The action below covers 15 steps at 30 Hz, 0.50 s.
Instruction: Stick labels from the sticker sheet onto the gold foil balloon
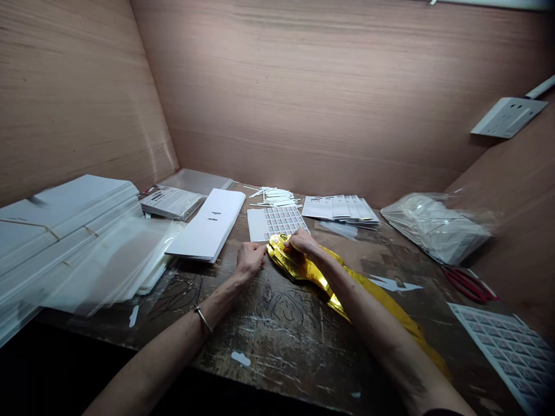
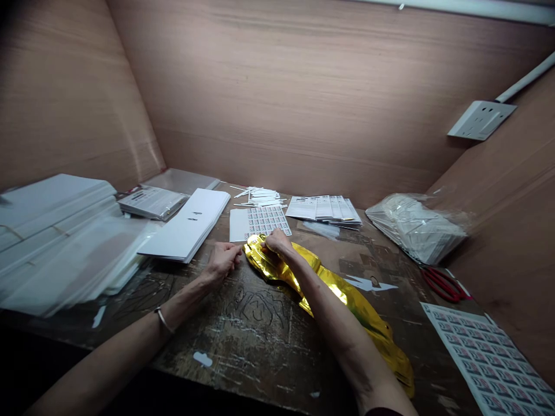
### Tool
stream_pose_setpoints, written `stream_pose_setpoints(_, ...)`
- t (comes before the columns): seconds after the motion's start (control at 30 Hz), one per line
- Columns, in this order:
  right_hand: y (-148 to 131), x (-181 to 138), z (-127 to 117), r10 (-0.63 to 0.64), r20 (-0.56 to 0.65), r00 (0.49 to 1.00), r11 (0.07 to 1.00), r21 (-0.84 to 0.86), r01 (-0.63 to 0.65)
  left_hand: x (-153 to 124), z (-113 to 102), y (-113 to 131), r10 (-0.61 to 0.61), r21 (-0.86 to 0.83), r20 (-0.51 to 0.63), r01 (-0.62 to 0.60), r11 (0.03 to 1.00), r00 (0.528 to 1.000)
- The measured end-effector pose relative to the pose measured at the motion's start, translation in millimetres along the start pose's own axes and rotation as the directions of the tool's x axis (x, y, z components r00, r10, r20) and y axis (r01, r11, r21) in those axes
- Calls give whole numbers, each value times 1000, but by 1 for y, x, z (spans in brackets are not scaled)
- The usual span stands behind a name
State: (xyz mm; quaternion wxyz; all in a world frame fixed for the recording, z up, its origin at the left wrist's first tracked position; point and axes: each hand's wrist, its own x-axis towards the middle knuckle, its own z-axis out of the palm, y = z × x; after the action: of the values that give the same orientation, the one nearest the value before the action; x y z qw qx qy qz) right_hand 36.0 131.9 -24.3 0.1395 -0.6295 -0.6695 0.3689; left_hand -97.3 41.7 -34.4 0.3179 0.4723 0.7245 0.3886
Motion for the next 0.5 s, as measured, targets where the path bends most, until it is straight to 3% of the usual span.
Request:
stream_pose_setpoints(0.07, 2, 3, 1, -3, -3, 1000, 999, -37, 3, -3, 1, 1, 100, 106, -30, -97, 990, 994)
stream_pose_setpoints(0.13, 3, 4, 2, -8, -8, 1000, 997, -77, 8, -7, 2, 5, 292, 233, -27, -279, 932, 956)
stream_pose_setpoints(0.2, 3, 4, 3, -22, -16, 1000, 993, -114, 20, -13, 4, 8, 525, 326, 52, -512, 795, 849)
stream_pose_setpoints(0.27, 2, 2, 3, -39, -28, 999, 988, -150, 35, -17, 8, 8, 694, 368, 180, -702, 609, 697)
stream_pose_setpoints(0.3, 1, 0, 3, -46, -36, 998, 984, -173, 40, -18, 10, 8, 733, 381, 244, -758, 530, 635)
stream_pose_setpoints(0.37, -2, -4, 4, -58, -48, 997, 972, -229, 45, -19, 15, 4, 747, 409, 342, -806, 428, 570)
stream_pose_setpoints(0.5, -6, -14, 5, -113, -78, 990, 924, -376, 76, -16, 20, -2, 705, 457, 428, -808, 371, 566)
